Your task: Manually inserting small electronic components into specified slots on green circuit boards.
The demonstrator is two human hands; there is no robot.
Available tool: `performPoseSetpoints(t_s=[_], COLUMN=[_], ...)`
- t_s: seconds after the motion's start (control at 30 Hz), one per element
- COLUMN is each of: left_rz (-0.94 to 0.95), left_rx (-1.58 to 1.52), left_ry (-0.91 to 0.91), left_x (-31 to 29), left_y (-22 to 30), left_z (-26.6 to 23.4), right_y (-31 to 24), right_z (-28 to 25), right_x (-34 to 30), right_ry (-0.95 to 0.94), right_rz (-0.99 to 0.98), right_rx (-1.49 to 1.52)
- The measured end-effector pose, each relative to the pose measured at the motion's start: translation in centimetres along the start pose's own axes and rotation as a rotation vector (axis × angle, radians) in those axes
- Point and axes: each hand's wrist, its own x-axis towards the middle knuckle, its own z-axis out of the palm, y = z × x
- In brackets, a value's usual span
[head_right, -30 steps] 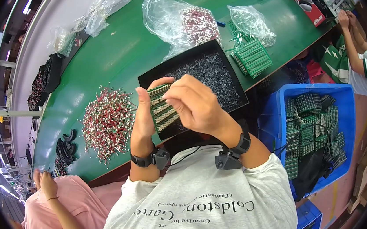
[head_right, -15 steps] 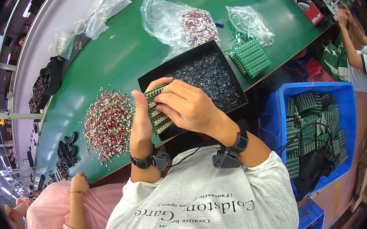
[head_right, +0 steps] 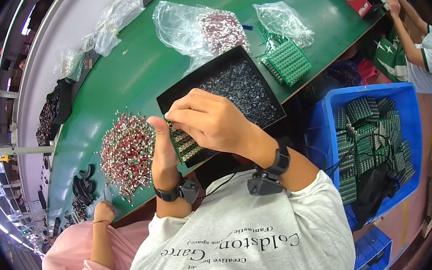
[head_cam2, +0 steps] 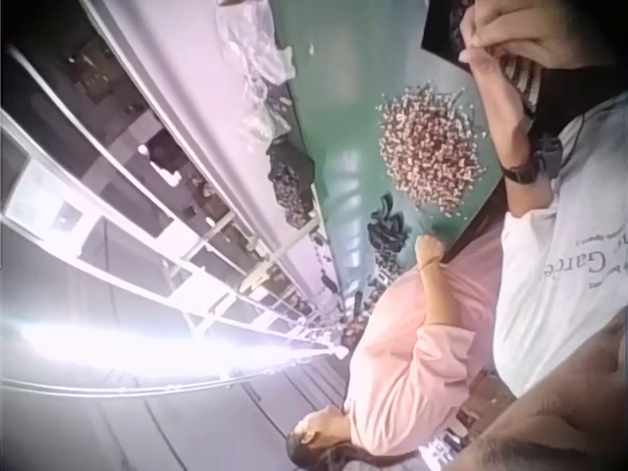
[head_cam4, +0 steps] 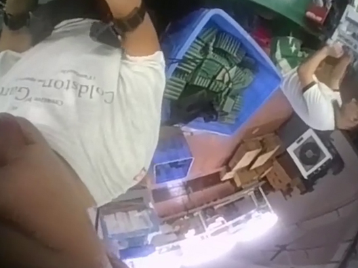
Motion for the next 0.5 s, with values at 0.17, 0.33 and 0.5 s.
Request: performPoseSetpoints(t_s=[0.17,0.33,0.5], left_rz=[-0.036,-0.062,-0.017], left_rx=[0.047,-0.143,-0.16], left_ry=[-0.018,-0.038,-0.028], left_x=[-0.3,0.1,0.0], left_y=[0.8,-0.6,-0.1], left_z=[0.4,-0.6,-0.2], right_y=[0.7,0.4,1.2], right_z=[0.3,-0.7,-0.6], right_x=[-0.5,-0.4,0.0], right_ry=[-0.006,0.046,-0.023], right_rz=[-0.07,-0.033,-0.009], right_rx=[-0.053,-0.059,-0.091])
